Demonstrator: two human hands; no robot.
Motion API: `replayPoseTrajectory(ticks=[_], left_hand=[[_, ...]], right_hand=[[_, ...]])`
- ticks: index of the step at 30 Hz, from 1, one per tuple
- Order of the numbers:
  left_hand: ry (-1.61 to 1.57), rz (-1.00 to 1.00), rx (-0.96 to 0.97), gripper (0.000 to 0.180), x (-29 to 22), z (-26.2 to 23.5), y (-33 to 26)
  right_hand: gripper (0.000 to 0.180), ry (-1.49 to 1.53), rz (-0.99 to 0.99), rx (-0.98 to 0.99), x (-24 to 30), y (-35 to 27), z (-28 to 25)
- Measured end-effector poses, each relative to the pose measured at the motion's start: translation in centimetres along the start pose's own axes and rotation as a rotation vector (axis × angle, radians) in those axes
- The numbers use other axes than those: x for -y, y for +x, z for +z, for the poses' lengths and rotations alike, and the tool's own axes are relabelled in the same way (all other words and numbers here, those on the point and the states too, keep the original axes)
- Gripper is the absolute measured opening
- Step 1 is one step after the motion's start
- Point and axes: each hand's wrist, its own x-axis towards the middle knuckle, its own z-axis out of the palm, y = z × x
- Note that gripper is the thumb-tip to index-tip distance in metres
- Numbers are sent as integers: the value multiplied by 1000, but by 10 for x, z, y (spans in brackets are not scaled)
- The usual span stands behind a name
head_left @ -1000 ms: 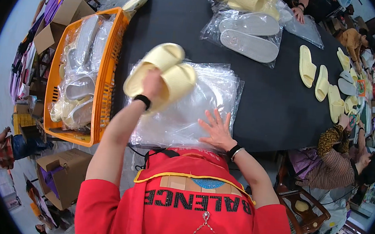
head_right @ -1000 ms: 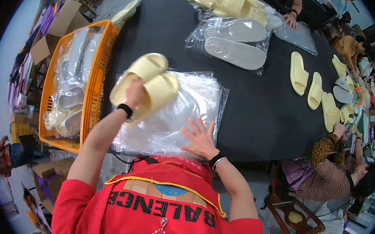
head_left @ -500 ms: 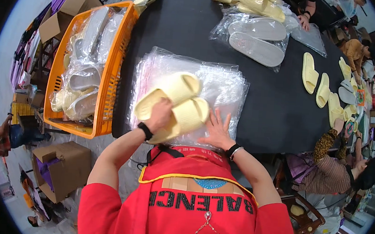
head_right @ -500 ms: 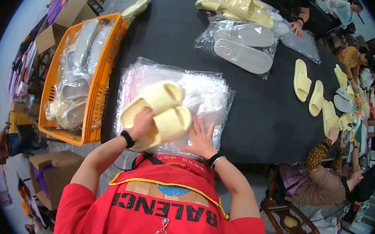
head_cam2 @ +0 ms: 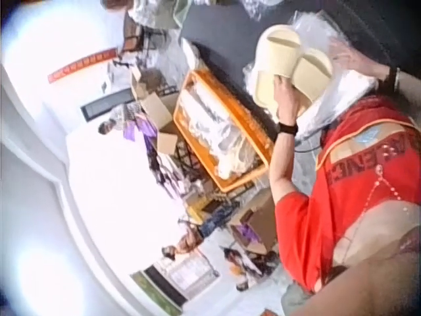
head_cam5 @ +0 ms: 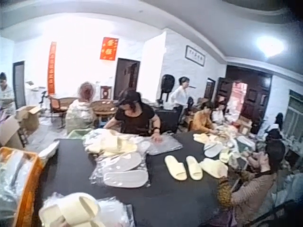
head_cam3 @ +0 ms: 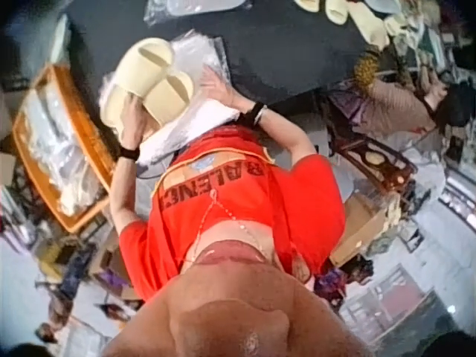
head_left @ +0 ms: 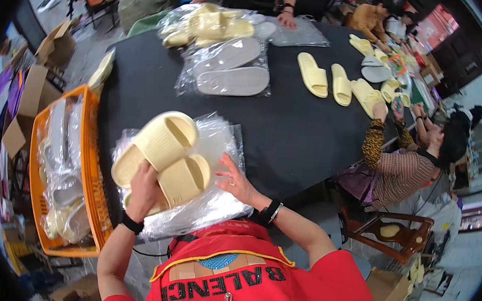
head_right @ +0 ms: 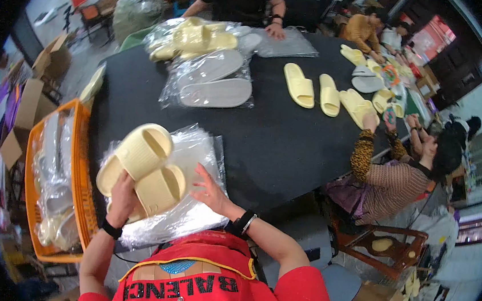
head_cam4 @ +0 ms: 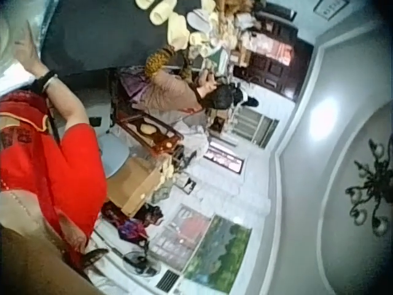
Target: The recorder packages various colors of shoes into plastic bags at a shared work table in a shoe manufacturing environment.
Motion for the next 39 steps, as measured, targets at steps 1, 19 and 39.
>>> replayPoseTrajectory(ticks=[1,19,39], left_hand=[[-57,8,62,38,-9,10,5],[-28,-201,419,63,8,65,-19],[-171,-1174,139,99,113,56,-121]], right_hand=[[76,-142,-64,-24,16,-5,0],[42,-381,-262,-866,53,-45,-222],[79,-534,293,-318,-58,16,-44]])
